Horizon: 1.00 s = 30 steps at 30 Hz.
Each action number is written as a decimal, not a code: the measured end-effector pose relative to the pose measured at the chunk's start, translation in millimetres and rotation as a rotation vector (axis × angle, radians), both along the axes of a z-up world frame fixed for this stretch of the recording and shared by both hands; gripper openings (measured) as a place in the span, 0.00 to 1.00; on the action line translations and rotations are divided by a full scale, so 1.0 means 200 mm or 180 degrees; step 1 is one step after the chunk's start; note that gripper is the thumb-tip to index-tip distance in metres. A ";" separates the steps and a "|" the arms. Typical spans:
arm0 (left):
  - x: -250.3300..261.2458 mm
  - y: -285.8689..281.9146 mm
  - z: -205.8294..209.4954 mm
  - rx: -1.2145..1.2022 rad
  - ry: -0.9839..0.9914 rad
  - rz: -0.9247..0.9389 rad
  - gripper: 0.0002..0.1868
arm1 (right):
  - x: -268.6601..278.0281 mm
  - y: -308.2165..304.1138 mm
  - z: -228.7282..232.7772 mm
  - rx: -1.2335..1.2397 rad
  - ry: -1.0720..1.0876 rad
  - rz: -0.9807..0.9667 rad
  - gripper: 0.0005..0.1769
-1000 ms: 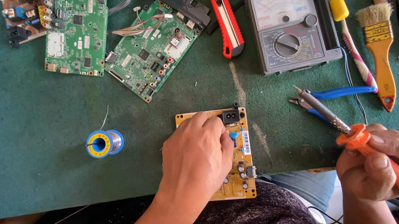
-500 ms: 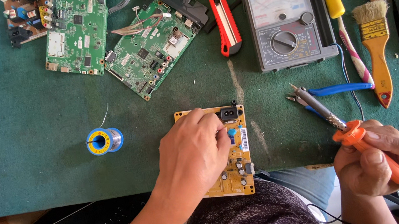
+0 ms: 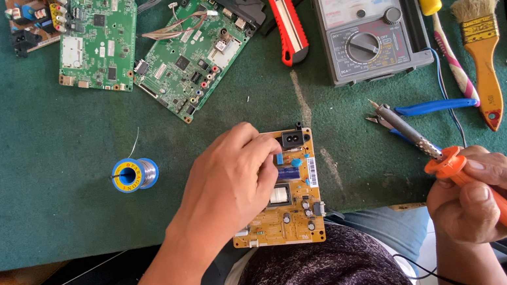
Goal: The person solders components on a yellow circuit board using a soldering iron and solder wire. They then use a multimeter to test connections on the board and flip it over to inspect the green underside.
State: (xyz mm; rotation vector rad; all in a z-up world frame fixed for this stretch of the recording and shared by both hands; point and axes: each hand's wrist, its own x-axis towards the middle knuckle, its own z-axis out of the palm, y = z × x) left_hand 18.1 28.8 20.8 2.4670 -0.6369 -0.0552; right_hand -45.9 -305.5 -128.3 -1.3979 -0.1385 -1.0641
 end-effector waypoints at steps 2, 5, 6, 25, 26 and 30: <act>0.01 0.01 -0.01 0.0242 -0.0042 -0.0095 0.06 | 0.00 0.00 0.00 0.0016 0.0039 -0.0054 0.13; 0.05 0.03 0.00 0.0364 -0.0168 -0.0470 0.06 | 0.00 -0.01 0.00 0.0024 0.0005 0.0041 0.13; 0.06 0.04 -0.01 0.0360 -0.0167 -0.0471 0.06 | 0.00 -0.01 0.00 0.0020 0.0006 0.0039 0.13; 0.18 0.14 -0.08 0.0078 -0.0204 -0.1166 0.07 | -0.02 0.04 0.17 -0.0580 0.0385 0.0810 0.11; 0.18 0.14 -0.08 0.0049 -0.0202 -0.1185 0.07 | -0.01 0.05 0.19 -0.0647 0.0352 0.0917 0.10; 0.19 0.14 -0.10 0.0014 -0.0247 -0.1151 0.07 | -0.02 0.04 0.19 -0.0691 0.0446 0.1021 0.09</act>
